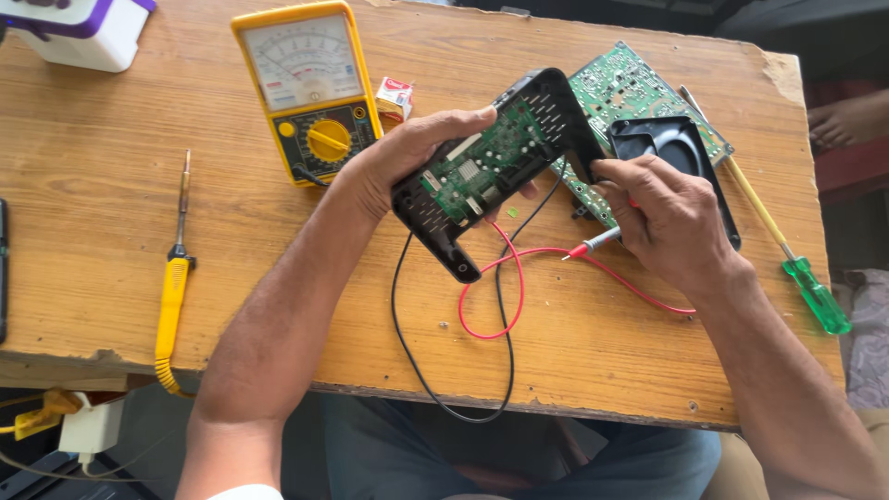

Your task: The person tests a circuit board with a multimeter, then disassembles a black electronic device using a screwdriver to remove the casing and internal fan. They remove a smaller circuit board from the device and use a soldering iron to work on its components.

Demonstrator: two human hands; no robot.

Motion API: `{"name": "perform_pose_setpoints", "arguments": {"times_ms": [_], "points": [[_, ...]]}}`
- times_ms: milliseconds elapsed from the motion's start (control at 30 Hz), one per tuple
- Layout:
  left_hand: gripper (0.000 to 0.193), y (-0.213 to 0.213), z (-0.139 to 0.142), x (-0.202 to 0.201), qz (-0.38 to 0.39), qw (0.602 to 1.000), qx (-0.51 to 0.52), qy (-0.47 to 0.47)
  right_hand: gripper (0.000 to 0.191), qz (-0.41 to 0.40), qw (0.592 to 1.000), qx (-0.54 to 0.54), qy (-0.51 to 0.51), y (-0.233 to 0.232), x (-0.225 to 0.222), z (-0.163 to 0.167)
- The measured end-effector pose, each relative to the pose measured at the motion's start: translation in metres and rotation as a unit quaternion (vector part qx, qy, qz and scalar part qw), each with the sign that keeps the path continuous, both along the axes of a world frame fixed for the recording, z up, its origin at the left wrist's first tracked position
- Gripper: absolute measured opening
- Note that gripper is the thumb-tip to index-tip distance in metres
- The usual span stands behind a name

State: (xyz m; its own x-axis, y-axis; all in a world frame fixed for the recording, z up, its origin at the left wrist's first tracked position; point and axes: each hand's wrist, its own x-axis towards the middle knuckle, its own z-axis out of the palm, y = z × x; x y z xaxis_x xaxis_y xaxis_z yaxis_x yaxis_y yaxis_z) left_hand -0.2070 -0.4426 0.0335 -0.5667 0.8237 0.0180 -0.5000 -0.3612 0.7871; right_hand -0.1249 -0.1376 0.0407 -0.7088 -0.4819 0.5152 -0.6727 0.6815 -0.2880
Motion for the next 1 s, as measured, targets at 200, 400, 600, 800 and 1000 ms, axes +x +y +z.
{"name": "perform_pose_setpoints", "arguments": {"times_ms": [200, 400, 600, 800, 1000], "points": [[0.057, 0.004, 0.003, 0.002, -0.006, 1.0, -0.002, 0.008, 0.02, -0.005, 1.0, 0.017, 0.025, 0.002, -0.004, -0.003], [0.059, 0.005, 0.003, 0.001, 0.005, 0.999, -0.043, 0.017, 0.017, -0.043, 0.999, -0.02, 0.015, 0.005, -0.001, -0.02], [0.06, 0.008, -0.002, -0.007, 0.013, 1.0, -0.02, -0.009, 0.02, 0.019, 0.995, 0.004, 0.094, 0.011, -0.008, -0.023], [0.059, 0.008, -0.005, -0.004, 0.002, 1.0, -0.02, 0.001, 0.005, -0.043, 0.984, -0.16, -0.058, 0.007, 0.0, -0.015], [0.06, 0.005, -0.001, -0.004, 0.028, 0.999, 0.004, 0.035, 0.004, -0.023, 0.897, -0.361, -0.255, 0.0, 0.004, 0.001]]}}
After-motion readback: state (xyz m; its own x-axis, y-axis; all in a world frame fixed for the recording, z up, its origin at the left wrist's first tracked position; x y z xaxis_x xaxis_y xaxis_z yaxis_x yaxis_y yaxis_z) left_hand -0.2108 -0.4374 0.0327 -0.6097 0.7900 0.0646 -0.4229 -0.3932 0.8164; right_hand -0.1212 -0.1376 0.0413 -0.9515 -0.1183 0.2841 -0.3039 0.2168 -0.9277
